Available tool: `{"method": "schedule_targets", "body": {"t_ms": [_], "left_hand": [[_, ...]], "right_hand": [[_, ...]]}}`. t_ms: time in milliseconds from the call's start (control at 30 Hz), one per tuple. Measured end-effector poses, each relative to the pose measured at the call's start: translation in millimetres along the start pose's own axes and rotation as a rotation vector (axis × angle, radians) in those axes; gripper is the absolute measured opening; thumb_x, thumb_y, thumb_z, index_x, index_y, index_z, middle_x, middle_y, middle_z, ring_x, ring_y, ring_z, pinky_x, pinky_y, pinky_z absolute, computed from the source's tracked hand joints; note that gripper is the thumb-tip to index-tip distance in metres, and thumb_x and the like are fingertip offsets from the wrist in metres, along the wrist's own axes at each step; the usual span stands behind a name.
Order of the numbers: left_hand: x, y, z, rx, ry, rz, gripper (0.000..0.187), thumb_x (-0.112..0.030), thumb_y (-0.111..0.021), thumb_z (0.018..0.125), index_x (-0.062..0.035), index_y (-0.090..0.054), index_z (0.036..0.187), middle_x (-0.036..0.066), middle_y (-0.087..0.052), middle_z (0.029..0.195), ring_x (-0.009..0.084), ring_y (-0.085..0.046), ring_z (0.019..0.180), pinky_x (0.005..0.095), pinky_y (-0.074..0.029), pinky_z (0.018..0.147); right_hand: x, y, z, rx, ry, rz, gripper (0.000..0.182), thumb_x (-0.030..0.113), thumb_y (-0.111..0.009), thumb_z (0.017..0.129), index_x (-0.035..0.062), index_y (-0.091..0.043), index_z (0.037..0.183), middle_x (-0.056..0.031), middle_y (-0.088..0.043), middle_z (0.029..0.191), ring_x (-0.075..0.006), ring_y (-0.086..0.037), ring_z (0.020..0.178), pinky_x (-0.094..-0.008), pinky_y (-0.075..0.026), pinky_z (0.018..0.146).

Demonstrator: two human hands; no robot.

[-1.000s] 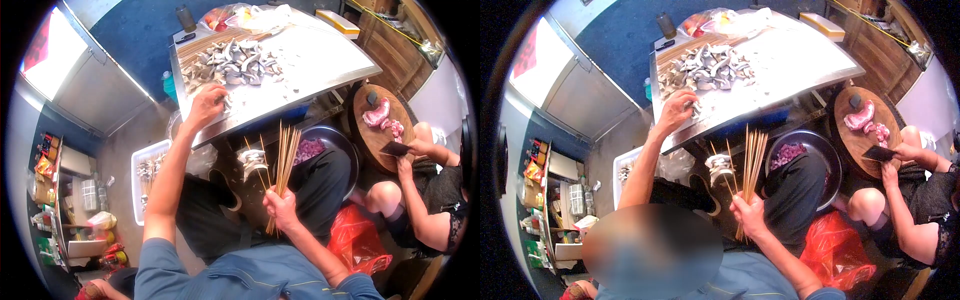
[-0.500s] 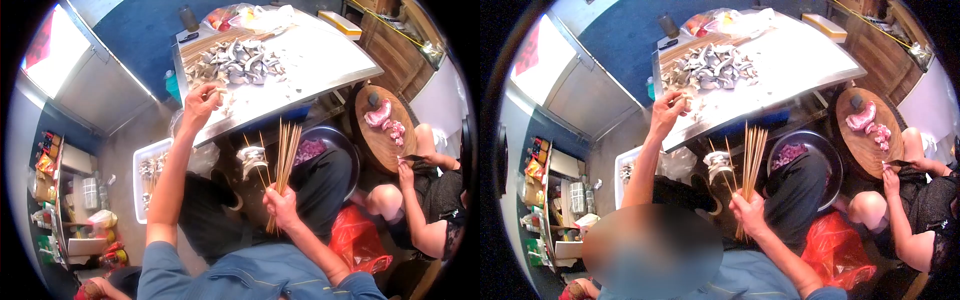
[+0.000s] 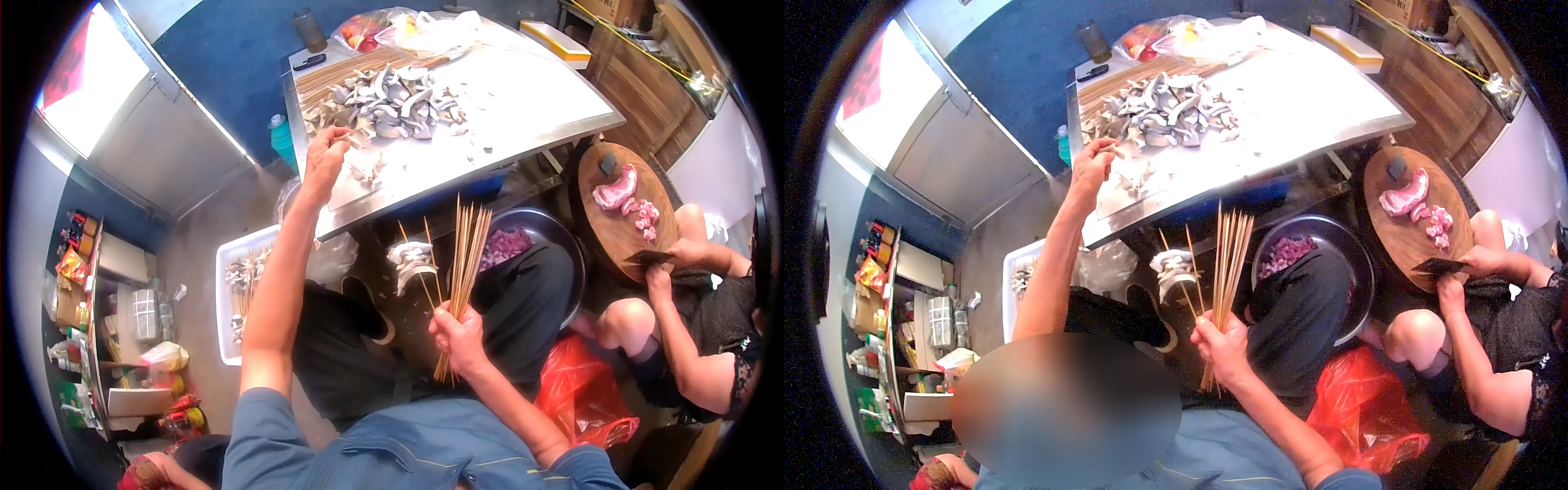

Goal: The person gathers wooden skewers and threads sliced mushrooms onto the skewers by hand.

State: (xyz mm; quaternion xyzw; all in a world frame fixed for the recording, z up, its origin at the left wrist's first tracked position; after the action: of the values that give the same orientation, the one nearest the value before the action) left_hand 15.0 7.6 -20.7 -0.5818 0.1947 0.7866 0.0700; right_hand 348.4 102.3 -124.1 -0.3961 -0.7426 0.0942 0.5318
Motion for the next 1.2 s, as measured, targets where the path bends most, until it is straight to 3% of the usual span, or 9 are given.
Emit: {"method": "schedule_targets", "body": {"t_ms": [267,367,500,633,667,900,1200], "left_hand": [[-8.5,-16.4,-52.0,0.067,0.188,-0.3,0.031,-0.03,-0.046,0.095,-0.0032,-0.061,0.096,-0.001,-0.041,0.069,0.0097,-0.041,0.058,0.0263,-0.037,0.054],[-11.6,-24.2,-76.0,0.069,0.294,-0.4,0.032,-0.03,-0.045,0.094,-0.0029,-0.062,0.096,-0.001,-0.04,0.069,0.0099,-0.041,0.059,0.0263,-0.037,0.054],[-11.5,-34.8,-100.8,0.013,0.21,-0.312,0.032,-0.027,-0.045,0.094,-0.0015,-0.064,0.096,0.001,-0.049,0.072,0.0103,-0.043,0.059,0.0249,-0.036,0.055],[-15.9,-45.2,-118.3,-0.038,0.272,-0.5,0.022,-0.02,-0.05,0.094,-0.0006,-0.059,0.098,0.006,-0.059,0.078,0.0113,-0.049,0.062,0.0239,-0.043,0.061],[-8.3,-42.9,-120.5,0.015,0.282,-0.565,0.018,-0.017,-0.053,0.093,-0.0019,-0.058,0.101,0.009,-0.062,0.083,0.0155,-0.058,0.069,0.0272,-0.05,0.067],[-12.5,-54.5,-142.1,-0.012,0.369,-0.697,0.015,-0.017,-0.055,0.093,-0.0039,-0.053,0.1,0.012,-0.065,0.088,0.0201,-0.064,0.074,0.0317,-0.055,0.069],[-18.2,-56.6,-150.3,-0.049,0.321,-0.77,0.013,-0.016,-0.055,0.093,-0.0041,-0.052,0.098,0.012,-0.065,0.089,0.0198,-0.065,0.075,0.0318,-0.055,0.069]], "right_hand": [[2.1,-4.7,-1.7,0.017,0.011,0.01,0.008,0.008,-0.058,0.089,0.0074,-0.05,0.092,-0.0057,-0.058,0.067,-0.0061,-0.04,0.041,-0.0189,-0.029,0.037],[2.7,-6.4,-3.3,0.019,0.005,-0.005,0.009,0.009,-0.058,0.089,0.0075,-0.05,0.092,-0.0056,-0.058,0.066,-0.006,-0.04,0.041,-0.0189,-0.029,0.037],[5.9,-11.0,-6.8,0.032,0.026,-0.024,0.008,0.009,-0.058,0.089,0.0074,-0.051,0.091,-0.0055,-0.057,0.066,-0.0059,-0.04,0.041,-0.0188,-0.029,0.037],[4.8,-12.1,-8.1,0.04,0.049,-0.039,0.008,0.009,-0.058,0.089,0.0072,-0.051,0.091,-0.0053,-0.057,0.066,-0.0055,-0.039,0.041,-0.0187,-0.028,0.037],[3.4,-11.1,-7.9,0.04,0.047,-0.042,0.008,0.009,-0.058,0.089,0.0072,-0.051,0.091,-0.0053,-0.057,0.066,-0.0055,-0.039,0.041,-0.0187,-0.028,0.037],[1.2,-11.7,-8.2,0.041,0.049,-0.045,0.007,0.009,-0.058,0.089,0.007,-0.051,0.091,-0.0056,-0.057,0.066,-0.0052,-0.037,0.04,-0.0189,-0.026,0.037],[0.1,-9.9,-8.3,0.034,0.053,-0.029,0.009,0.009,-0.059,0.089,0.0068,-0.051,0.092,-0.0064,-0.057,0.066,-0.0057,-0.036,0.039,-0.0194,-0.027,0.037]]}}
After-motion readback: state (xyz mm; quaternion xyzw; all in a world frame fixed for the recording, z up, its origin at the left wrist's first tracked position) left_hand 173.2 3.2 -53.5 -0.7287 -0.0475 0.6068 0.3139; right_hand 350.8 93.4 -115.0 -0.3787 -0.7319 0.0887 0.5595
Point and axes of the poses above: each hand's wrist, its own z-axis towards the middle knuckle, its own y-axis out of the back of the hand, x = y × z, the point moved 2 cm from there along z, towards the middle knuckle
